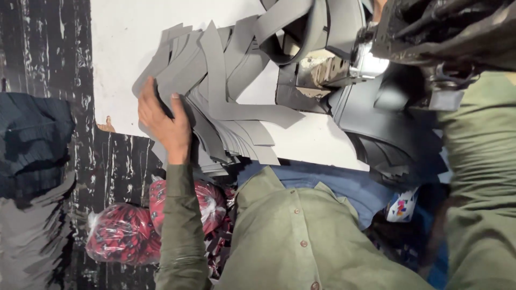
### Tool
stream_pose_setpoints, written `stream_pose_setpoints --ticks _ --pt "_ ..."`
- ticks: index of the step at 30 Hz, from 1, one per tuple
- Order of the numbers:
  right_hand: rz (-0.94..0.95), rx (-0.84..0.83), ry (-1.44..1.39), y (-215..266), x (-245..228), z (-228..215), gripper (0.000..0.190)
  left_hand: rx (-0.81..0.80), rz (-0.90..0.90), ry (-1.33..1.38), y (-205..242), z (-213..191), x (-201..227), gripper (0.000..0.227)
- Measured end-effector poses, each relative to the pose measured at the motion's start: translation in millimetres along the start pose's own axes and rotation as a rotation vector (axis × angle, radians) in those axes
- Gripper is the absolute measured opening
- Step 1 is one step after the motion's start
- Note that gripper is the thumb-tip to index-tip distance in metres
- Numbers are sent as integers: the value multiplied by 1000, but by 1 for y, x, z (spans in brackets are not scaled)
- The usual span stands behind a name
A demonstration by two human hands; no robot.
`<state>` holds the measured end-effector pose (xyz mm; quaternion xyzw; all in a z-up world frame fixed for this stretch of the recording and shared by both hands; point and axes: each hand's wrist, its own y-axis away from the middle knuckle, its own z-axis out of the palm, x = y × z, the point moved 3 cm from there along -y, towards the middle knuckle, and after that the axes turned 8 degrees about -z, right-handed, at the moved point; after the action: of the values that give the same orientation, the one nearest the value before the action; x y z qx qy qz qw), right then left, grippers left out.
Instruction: Assembling various shoe components using a sewing machine.
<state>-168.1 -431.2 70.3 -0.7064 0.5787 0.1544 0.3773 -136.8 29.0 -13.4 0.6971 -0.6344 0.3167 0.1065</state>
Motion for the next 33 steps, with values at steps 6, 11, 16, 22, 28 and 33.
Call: stream_pose_setpoints --ticks 6,11,16,22,28,33 --pt "-7 39 -14 -4 13 -3 20 -22 -2 -45 0 2 5 59" --pt "5 79 -36 6 -1 -12 18 -16 -6 -54 1 3 1 58" --pt "43 119 -49 34 -7 -19 17 -24 -23 -56 2 3 2 56" --pt "82 173 -62 67 -14 -26 17 -24 -43 -32 1 0 7 53" --pt "151 22 196 135 -39 1 21 23 -27 111 6 -6 8 53" --pt "186 94 308 158 -39 3 33 35 35 -27 33 -9 68 46"
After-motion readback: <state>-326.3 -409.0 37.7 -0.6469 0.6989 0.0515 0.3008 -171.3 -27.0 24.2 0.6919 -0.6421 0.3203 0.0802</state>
